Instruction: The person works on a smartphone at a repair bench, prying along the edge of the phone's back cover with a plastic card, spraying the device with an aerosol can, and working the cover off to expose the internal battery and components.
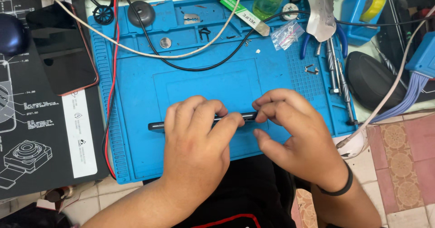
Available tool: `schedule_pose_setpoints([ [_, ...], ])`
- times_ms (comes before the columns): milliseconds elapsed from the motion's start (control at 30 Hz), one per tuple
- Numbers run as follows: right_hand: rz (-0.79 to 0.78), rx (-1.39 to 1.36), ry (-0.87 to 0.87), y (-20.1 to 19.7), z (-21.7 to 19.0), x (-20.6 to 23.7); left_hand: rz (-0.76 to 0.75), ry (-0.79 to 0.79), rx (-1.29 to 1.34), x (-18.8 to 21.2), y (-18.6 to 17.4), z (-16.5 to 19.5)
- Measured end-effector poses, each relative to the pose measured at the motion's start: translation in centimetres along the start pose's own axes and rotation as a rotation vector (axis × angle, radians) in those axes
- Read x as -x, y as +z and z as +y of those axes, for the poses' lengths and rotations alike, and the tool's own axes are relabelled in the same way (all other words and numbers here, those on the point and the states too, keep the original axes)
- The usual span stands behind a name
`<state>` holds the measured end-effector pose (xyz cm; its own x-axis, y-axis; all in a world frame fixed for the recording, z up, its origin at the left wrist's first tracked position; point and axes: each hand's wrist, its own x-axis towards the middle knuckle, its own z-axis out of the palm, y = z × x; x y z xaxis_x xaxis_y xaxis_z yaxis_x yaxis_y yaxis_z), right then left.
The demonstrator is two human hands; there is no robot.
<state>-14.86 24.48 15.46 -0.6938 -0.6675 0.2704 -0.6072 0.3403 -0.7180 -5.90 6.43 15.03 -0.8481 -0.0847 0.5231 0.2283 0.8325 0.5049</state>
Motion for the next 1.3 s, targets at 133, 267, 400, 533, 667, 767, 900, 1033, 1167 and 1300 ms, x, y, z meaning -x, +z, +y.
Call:
schedule_pose_setpoints([
  [133, -0.057, -0.028, -0.05, -0.9, 0.4, -0.5, -0.039, -0.025, 0.02, -0.6, -0.2, 0.3],
  [267, -0.001, 0.082, -0.027, -1.0, 0.2, -0.1, -0.062, -0.028, 0.022, -1.0, -0.3, 0.2],
  [400, 0.112, 0.173, 0.014, -0.1, -0.6, 1.0, -0.085, -0.041, 0.032, -1.2, -0.4, 0.2],
  [533, 0.154, 0.191, 0.014, 0.2, -0.9, 1.1, -0.104, -0.032, 0.034, -1.1, -0.4, 0.1],
  [667, 0.117, 0.149, 0.018, -0.1, -0.6, 0.7, -0.091, -0.002, 0.014, -1.2, -0.3, -0.1],
  [767, 0.093, 0.113, 0.002, -0.4, -0.2, 0.3, -0.066, -0.001, 0.001, -1.4, 0.0, -0.2],
  [900, 0.055, 0.041, 0.021, -0.5, 0.7, 0.0, -0.037, 0.0, -0.036, -1.3, 0.4, -0.1],
  [1033, 0.022, 0.004, 0.055, -0.6, 1.7, -0.3, -0.028, 0.006, -0.035, -1.3, 0.5, -0.2],
  [1167, 0.011, -0.075, 0.029, -0.7, 2.2, -0.3, -0.061, -0.018, -0.025, -1.4, 0.5, -0.1],
  [1300, 0.007, -0.112, 0.018, -0.7, 2.5, -0.1, -0.081, -0.029, -0.026, -1.5, 0.5, 0.0],
])
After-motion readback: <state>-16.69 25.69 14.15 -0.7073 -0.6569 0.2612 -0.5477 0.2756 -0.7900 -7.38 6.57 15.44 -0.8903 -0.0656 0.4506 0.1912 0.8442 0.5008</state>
